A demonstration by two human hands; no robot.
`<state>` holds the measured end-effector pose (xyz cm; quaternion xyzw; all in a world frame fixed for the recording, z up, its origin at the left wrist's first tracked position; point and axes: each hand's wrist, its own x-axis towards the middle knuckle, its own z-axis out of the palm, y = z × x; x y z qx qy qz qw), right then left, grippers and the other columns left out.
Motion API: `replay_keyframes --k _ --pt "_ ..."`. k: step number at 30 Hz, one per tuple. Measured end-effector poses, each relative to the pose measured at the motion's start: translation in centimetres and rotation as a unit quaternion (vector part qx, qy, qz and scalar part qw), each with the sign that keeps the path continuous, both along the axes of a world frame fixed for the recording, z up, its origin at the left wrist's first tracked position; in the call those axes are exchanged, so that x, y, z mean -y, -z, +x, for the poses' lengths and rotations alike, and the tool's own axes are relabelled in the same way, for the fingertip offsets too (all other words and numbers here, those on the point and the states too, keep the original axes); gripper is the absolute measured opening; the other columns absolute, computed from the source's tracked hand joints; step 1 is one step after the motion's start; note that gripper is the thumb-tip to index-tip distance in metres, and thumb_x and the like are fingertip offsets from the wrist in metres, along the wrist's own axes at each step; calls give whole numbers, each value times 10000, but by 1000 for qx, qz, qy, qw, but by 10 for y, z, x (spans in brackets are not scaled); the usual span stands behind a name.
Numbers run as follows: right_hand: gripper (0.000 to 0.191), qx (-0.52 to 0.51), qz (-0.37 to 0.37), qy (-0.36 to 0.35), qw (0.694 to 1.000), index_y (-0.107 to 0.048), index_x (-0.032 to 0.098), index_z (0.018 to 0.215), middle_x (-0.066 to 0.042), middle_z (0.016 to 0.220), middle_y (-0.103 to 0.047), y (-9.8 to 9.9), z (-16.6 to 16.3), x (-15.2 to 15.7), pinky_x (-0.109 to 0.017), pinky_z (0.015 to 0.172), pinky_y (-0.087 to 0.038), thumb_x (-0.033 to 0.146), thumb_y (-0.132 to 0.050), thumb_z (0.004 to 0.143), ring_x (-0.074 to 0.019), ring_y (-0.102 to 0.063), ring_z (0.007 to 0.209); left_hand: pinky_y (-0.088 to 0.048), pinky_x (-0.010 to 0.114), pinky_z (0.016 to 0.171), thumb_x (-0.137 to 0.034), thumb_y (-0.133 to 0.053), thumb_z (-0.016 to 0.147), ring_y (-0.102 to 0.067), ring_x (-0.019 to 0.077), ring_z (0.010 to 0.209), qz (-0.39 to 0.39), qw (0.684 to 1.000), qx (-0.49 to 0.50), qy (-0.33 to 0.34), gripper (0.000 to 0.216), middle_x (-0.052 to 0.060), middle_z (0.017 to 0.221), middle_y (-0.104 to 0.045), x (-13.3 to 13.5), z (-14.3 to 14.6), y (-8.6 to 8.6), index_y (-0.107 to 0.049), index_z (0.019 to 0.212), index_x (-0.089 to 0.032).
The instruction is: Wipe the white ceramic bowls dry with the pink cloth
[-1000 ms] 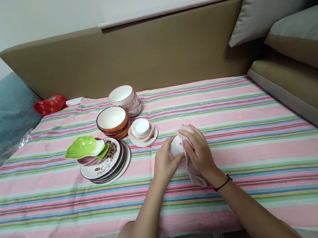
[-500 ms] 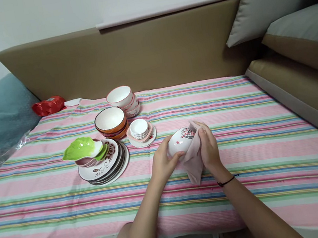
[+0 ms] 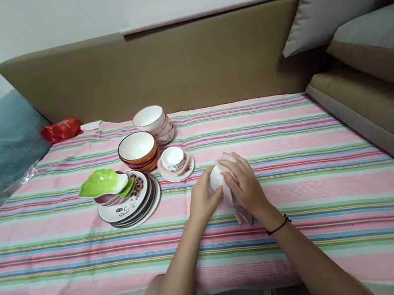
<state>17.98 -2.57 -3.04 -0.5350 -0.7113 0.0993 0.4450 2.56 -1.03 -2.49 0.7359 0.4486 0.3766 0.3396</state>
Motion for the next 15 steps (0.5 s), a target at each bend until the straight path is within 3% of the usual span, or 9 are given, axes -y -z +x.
replay_keyframes --k 7,11,15 --pt "412 -205 -72 6 976 -536 255 1323 -66 1384 -551 2 8 -5 -456 1136 -344 439 -382 987 -237 -471 1318 -456 340 898 -356 -705 793 -612 259 1091 -13 1000 20 0 500 77 1229 -654 0 -1 -6 -549 1246 -213" --pt "453 -333 -137 26 932 -562 257 1302 -50 1411 -538 15 15 -12 -434 1148 -337 511 -404 961 -232 -463 1335 -459 329 889 -366 -724 783 -617 250 1078 -25 999 38 -6 498 69 1222 -657 0 -1 -7 -569 1232 -218" --pt "471 -444 -217 44 868 -586 247 1282 -59 1337 -612 26 22 -15 -448 1040 -469 528 -441 933 -259 -576 1224 -458 338 932 -352 -728 779 -601 256 1126 -43 996 75 -14 508 87 1267 -638 -2 -3 -5 -575 1243 -210"
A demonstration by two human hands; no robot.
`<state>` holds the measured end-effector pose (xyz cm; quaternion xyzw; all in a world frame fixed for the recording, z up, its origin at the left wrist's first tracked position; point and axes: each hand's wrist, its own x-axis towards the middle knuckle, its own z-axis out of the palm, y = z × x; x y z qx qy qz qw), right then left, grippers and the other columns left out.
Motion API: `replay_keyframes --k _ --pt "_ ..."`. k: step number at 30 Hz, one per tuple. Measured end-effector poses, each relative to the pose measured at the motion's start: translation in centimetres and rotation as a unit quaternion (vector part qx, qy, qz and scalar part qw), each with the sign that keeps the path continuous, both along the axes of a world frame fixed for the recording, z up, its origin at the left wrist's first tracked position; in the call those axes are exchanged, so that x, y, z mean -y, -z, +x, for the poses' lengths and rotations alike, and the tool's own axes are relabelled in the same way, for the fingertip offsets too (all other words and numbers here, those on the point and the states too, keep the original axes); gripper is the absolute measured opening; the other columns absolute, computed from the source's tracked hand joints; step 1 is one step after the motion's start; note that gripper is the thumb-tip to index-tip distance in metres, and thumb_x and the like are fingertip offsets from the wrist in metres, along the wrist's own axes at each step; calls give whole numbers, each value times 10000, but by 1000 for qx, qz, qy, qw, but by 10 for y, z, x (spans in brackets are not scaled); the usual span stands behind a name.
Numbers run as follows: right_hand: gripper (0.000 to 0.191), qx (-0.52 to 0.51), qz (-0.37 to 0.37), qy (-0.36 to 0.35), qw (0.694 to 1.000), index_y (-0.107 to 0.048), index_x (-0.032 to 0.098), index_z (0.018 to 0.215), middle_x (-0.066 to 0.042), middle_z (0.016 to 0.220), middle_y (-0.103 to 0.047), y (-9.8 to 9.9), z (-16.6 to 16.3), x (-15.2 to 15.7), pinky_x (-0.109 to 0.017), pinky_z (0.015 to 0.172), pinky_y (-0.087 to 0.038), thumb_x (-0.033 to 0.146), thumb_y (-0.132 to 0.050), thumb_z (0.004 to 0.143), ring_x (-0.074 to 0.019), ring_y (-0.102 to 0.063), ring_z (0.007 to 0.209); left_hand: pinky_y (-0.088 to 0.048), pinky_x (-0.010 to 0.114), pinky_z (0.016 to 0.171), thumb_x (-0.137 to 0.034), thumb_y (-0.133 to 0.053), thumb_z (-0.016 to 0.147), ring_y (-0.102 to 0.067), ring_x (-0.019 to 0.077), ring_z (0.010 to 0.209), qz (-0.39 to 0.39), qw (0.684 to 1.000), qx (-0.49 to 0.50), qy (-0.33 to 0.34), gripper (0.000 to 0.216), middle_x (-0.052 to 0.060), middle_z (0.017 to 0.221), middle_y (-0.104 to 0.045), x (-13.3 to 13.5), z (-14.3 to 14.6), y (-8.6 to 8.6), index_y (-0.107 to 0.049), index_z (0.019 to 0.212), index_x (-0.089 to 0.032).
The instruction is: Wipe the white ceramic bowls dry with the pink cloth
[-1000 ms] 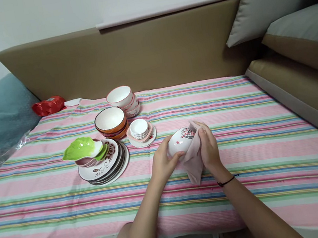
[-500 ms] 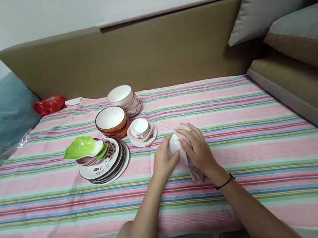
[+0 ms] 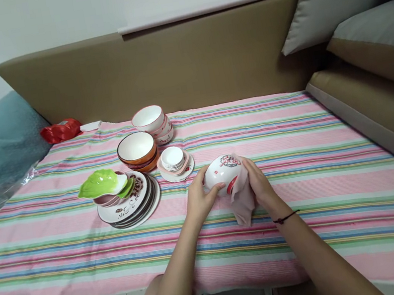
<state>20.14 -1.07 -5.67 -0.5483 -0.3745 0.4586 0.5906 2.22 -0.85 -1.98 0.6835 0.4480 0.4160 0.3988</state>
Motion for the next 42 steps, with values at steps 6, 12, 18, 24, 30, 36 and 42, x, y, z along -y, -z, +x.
replay_keyframes --k 6,12,18,24,30,36,42 --pt "402 207 154 45 965 -579 248 1303 -61 1395 -566 -24 -7 16 -482 1134 -365 396 -367 995 -244 -480 1332 -447 365 973 -348 -734 769 -579 275 1180 1 1000 19 -20 508 103 1299 -625 -1 1 4 -603 1242 -216" --pt "338 493 270 -97 821 -594 242 1269 -76 1479 -486 -33 -26 29 -580 1175 -247 255 -429 974 -281 -323 1443 -412 416 1039 -191 -655 784 -556 274 1225 24 1000 -19 2 551 122 1343 -600 -2 0 9 -545 1324 -198" --pt "337 511 256 -66 818 -565 241 1279 -83 1475 -484 -28 -25 26 -577 1160 -290 239 -396 987 -268 -326 1440 -424 380 1012 -235 -674 788 -556 257 1198 -39 994 61 87 513 99 1325 -607 -6 -7 5 -573 1291 -216" --pt "359 464 247 -58 849 -537 241 1320 -84 1462 -493 -30 -20 23 -556 1157 -312 279 -376 1001 -264 -319 1442 -447 283 731 -393 -680 779 -574 158 767 -157 965 202 54 328 37 848 -662 -11 0 11 -670 1016 -167" --pt "386 339 187 -44 921 -545 255 1328 -58 1386 -564 -26 -12 18 -467 1158 -341 366 -350 1013 -225 -442 1362 -425 281 740 -368 -735 715 -570 170 793 -194 955 206 87 301 42 841 -661 -12 -12 5 -684 929 -162" --pt "405 275 151 -46 948 -545 251 1334 -61 1417 -544 -24 -20 23 -463 1154 -350 405 -359 1009 -228 -451 1358 -429 274 750 -440 -694 773 -571 172 811 -195 962 175 73 300 49 869 -666 -9 -24 -9 -701 876 -159" --pt "389 342 204 -81 914 -540 274 1345 -42 1455 -509 -29 -38 34 -505 1189 -288 373 -373 1008 -236 -351 1429 -361 241 544 -508 -685 762 -514 141 651 -199 966 157 46 371 32 783 -656 -3 -11 -8 -747 874 -160"
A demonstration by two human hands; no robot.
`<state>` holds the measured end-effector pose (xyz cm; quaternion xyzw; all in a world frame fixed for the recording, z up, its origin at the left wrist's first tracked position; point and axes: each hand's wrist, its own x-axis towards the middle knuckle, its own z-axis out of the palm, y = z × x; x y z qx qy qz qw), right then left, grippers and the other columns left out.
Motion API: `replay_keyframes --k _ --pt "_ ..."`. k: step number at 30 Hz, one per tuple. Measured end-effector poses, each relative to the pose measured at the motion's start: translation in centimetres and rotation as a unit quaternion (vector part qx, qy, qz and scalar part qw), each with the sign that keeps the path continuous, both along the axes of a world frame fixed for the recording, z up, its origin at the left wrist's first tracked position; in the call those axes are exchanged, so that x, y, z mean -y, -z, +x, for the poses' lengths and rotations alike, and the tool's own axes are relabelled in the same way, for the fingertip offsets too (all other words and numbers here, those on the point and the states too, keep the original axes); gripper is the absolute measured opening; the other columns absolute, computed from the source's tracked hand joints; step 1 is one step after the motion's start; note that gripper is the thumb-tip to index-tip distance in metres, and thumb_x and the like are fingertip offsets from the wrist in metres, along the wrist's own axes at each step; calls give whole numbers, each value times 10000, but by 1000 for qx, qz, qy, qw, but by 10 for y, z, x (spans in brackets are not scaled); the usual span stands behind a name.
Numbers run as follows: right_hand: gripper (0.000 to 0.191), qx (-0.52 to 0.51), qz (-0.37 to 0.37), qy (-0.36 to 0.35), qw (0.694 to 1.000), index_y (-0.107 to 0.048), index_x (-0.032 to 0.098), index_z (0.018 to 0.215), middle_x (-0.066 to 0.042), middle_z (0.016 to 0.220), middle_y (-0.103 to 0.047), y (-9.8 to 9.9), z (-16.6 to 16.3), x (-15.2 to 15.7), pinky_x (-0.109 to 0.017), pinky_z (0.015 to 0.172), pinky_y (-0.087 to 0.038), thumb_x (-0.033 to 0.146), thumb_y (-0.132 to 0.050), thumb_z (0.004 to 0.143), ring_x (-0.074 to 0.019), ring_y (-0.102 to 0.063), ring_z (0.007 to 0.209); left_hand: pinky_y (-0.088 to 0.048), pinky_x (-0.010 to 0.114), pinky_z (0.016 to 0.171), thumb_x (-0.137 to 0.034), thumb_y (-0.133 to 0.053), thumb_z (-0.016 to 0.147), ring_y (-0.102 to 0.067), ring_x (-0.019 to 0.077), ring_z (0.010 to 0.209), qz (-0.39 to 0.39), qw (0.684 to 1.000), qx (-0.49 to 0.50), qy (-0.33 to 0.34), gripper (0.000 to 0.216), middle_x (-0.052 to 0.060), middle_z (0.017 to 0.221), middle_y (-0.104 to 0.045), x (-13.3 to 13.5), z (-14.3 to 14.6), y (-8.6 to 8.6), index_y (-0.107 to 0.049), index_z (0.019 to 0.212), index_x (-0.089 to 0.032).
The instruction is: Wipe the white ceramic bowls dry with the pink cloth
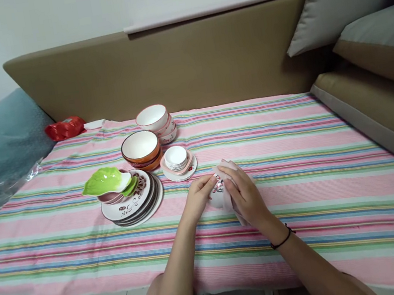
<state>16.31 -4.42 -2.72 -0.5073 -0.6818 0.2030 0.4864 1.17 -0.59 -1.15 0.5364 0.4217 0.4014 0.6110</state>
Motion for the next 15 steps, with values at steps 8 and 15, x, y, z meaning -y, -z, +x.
replay_keyframes --k 8,15 --pt "432 -164 -54 37 984 -529 245 1352 -61 1450 -514 5 15 -14 -439 1177 -325 437 -356 1006 -210 -432 1378 -459 333 860 -380 -689 799 -593 229 998 72 992 97 -21 208 72 1048 -694 -3 -3 17 -784 813 -195" --pt "439 -117 -53 43 991 -511 247 1376 -67 1483 -480 9 23 -18 -470 1188 -296 428 -371 1002 -220 -391 1409 -450 341 861 -438 -726 742 -594 217 886 9 999 45 10 285 62 905 -702 -6 8 11 -752 819 -165"
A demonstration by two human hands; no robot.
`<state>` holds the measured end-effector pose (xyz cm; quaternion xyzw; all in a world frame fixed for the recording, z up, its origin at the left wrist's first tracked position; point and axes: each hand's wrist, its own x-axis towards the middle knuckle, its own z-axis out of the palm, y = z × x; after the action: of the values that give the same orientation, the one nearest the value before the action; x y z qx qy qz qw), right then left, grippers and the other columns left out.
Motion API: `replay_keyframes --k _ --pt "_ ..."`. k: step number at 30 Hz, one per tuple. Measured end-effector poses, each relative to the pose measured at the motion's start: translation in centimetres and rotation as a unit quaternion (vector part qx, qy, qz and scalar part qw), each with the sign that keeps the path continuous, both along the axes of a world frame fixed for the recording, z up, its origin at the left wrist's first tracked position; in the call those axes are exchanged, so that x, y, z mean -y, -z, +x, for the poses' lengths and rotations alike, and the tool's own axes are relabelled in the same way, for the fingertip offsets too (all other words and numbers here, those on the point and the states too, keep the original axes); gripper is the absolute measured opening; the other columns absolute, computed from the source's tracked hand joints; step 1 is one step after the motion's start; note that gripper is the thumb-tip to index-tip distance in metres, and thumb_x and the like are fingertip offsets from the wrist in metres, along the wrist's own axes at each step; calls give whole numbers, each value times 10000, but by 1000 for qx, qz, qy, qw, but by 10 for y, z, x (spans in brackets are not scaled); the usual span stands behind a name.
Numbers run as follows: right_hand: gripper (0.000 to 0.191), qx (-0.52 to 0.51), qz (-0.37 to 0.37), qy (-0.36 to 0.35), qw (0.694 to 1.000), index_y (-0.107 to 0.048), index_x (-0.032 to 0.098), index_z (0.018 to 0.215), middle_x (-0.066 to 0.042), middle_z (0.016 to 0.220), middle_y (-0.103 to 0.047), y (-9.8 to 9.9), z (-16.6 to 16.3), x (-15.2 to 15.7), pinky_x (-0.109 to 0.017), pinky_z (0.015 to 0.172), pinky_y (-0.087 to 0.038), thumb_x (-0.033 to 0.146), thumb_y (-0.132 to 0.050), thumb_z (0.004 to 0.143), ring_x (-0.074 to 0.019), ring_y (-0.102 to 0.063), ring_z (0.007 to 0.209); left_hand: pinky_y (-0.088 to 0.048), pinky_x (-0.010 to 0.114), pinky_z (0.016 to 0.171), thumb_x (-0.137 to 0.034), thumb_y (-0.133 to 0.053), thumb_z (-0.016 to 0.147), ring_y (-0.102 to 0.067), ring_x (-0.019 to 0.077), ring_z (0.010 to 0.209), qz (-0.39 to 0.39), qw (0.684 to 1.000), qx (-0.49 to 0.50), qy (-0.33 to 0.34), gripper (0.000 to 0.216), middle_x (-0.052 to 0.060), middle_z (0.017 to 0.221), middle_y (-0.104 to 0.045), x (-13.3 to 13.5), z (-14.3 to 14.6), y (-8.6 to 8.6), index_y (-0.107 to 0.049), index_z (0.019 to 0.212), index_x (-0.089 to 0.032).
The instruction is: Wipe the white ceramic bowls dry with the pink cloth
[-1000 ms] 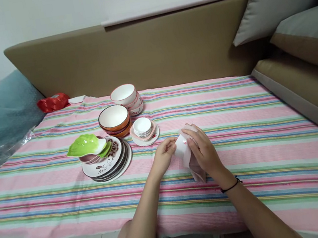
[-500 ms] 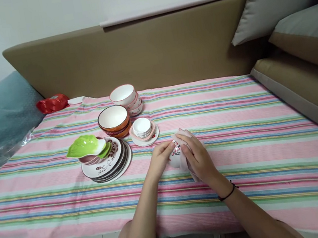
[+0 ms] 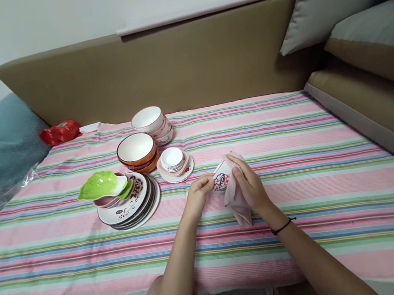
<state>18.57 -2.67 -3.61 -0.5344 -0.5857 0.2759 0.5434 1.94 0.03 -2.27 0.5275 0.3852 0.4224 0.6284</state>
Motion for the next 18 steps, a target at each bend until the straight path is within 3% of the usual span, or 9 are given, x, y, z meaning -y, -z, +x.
replay_keyframes --k 5,8,11,15,18 --pt "418 117 65 -47 990 -492 264 1397 -54 1511 -443 -3 -15 4 -515 1197 -274 359 -361 1011 -229 -300 1459 -413 243 635 -478 -720 743 -509 128 658 13 998 -2 -59 344 -6 725 -618 6 2 -9 -700 914 -181" --pt "405 150 73 -77 983 -505 281 1386 -35 1522 -430 -4 -20 8 -518 1193 -282 349 -382 1005 -231 -263 1475 -360 230 552 -498 -734 717 -455 104 559 -3 998 9 -66 362 -28 619 -560 9 1 -8 -693 850 -164" --pt "411 101 51 -74 991 -505 279 1384 -41 1496 -467 0 -17 5 -491 1187 -298 375 -378 1005 -224 -341 1439 -381 240 582 -461 -750 701 -515 121 597 -29 995 51 -81 352 -4 668 -628 11 -4 -5 -724 862 -148" --pt "426 -42 -14 -11 999 -554 242 1331 -65 1413 -555 4 0 -4 -468 1164 -337 434 -365 1001 -226 -474 1345 -429 277 730 -409 -752 704 -603 170 756 -45 987 117 -99 329 38 815 -721 9 -8 -3 -758 909 -152" --pt "423 -65 14 42 997 -583 246 1302 -59 1399 -568 -7 13 -2 -478 1154 -347 439 -360 999 -239 -483 1334 -426 287 740 -405 -757 694 -605 177 751 -62 984 132 -101 312 46 818 -729 7 -7 -3 -761 874 -149"
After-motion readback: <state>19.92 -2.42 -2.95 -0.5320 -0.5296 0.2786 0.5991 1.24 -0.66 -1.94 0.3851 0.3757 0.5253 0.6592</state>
